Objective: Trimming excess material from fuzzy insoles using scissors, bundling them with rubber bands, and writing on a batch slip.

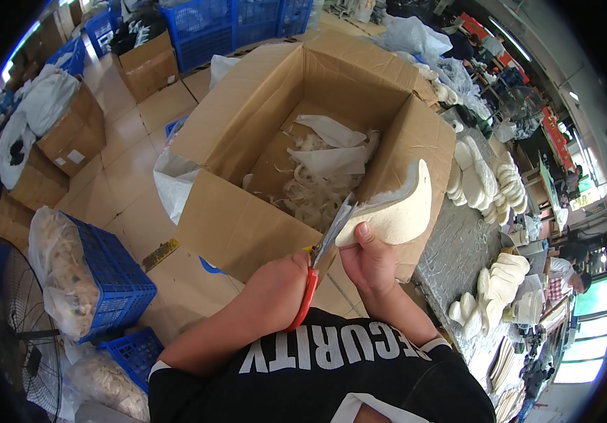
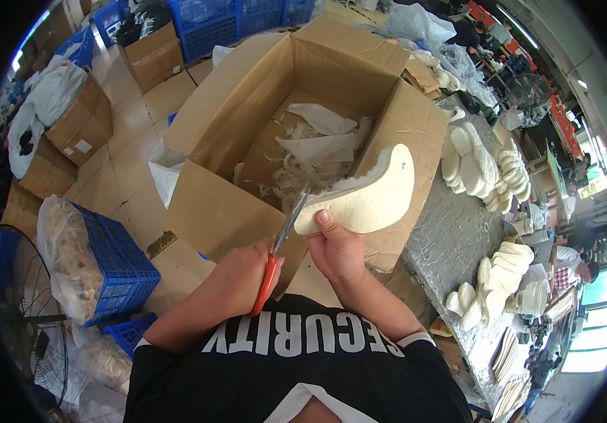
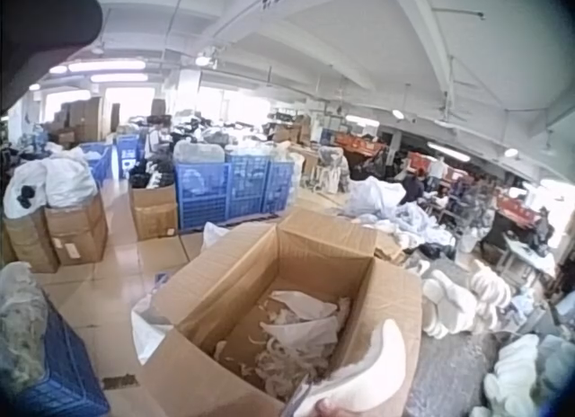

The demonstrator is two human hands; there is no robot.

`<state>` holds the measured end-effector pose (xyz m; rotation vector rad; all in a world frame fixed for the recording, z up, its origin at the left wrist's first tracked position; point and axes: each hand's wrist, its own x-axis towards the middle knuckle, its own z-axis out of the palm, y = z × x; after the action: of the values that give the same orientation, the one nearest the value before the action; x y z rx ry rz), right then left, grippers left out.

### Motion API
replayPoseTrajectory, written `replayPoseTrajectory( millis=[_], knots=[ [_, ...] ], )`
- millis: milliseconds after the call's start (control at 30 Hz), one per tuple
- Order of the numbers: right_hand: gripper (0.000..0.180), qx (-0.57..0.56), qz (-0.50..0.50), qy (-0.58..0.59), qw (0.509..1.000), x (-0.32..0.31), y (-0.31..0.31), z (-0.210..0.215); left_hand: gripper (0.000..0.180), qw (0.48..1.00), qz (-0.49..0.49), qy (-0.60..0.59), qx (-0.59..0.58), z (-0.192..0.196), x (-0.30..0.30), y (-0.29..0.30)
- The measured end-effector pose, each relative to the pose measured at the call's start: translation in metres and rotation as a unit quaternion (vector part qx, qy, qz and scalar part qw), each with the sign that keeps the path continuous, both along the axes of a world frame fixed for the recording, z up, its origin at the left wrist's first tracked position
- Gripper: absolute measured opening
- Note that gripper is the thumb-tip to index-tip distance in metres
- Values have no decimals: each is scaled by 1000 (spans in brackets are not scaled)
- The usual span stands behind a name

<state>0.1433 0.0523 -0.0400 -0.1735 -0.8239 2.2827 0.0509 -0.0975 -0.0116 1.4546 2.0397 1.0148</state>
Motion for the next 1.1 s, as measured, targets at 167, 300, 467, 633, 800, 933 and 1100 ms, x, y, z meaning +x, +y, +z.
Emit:
replayPoseTrajectory(
  millis=[167, 300, 467, 633, 800, 933, 1100],
  knots=[
    [46, 7, 11, 4, 1000, 1, 0, 2, 16, 1000, -7, -10, -17, -3, -1, 0],
    [45, 4, 6, -5, 1000, 2, 2, -1, 16, 999, -8, -18, -30, -1, 0, -1],
    [45, 9, 6, -1, 1000, 5, 3, 3, 22, 968, 18, -245, -41, 3, -6, 1],
    [45, 22, 9, -45, 999, 4, 4, 16, 26, 980, 52, -180, -65, -6, -34, -1],
    [45, 21, 13, -28, 999, 5, 7, 4, 24, 997, 40, -40, -51, 12, -18, -3],
    [45, 22, -7, -33, 999, 5, 5, 4, 22, 997, 16, 34, -63, 14, -15, -4],
    [47, 31, 9, -44, 999, 5, 3, 6, 20, 996, -2, 74, -54, 17, -17, -7]
  ],
)
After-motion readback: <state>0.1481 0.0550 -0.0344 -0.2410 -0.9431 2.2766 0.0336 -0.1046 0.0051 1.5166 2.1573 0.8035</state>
